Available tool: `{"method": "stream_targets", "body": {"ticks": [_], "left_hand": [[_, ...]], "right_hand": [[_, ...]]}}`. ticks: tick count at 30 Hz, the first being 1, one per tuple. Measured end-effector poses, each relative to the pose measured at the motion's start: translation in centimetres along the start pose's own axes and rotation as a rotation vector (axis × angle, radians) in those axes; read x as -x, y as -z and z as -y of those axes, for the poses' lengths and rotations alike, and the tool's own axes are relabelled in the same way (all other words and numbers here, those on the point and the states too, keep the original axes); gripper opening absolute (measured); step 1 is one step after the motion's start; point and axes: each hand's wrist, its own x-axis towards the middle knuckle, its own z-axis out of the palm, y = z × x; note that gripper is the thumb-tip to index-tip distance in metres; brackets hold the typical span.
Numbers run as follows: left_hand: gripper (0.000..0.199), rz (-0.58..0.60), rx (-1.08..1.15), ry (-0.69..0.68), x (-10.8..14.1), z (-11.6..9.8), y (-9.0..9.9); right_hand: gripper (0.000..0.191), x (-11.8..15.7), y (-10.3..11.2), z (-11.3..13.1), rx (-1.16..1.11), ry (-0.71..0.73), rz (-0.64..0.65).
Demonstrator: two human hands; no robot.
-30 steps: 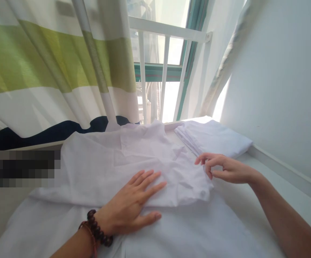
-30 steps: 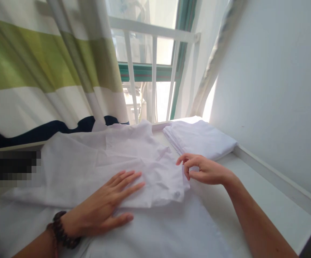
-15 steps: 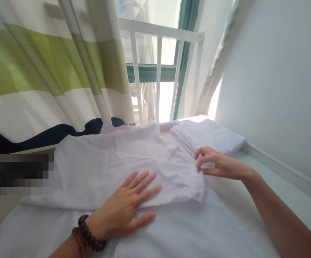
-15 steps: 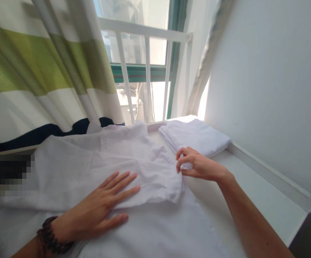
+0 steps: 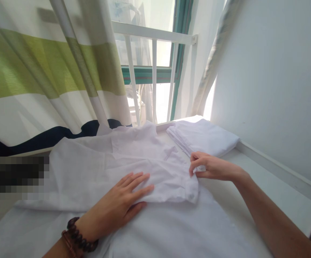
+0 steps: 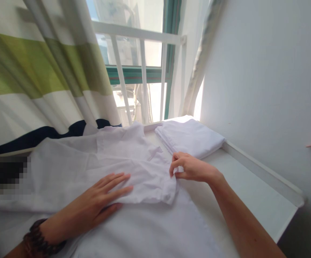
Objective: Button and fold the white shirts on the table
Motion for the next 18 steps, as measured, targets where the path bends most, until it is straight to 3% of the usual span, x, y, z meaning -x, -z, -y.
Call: {"method": "stream_targets", "body": {"ticks": [4,8,12,18], "left_hand": [[0.039,-0.109,-0.051,-0.045,-0.1,-0.6,0.7],[0.028,-0.2,-0.069,-0.108,-0.5,-1.3,0.7],[0.023,-0.105,-0.043,-0.102,-0.6,-1.6,0.3],[0.026,0.071,0.05,0.103,-0.8,-1.9,0.4]], "right_hand": [[0.02,0.4,0.5,-0.4,-0.012,-0.03,0.007],[0.028,0.6,0.4,-0.9,-0.009,-0.065,-0.064],[0.031,0.5,0.2,-1.2,-0.061,-0.132,-0.041],[0.024,0.2,0.1,-0.8,-0.108,-0.195,-0.048]]}}
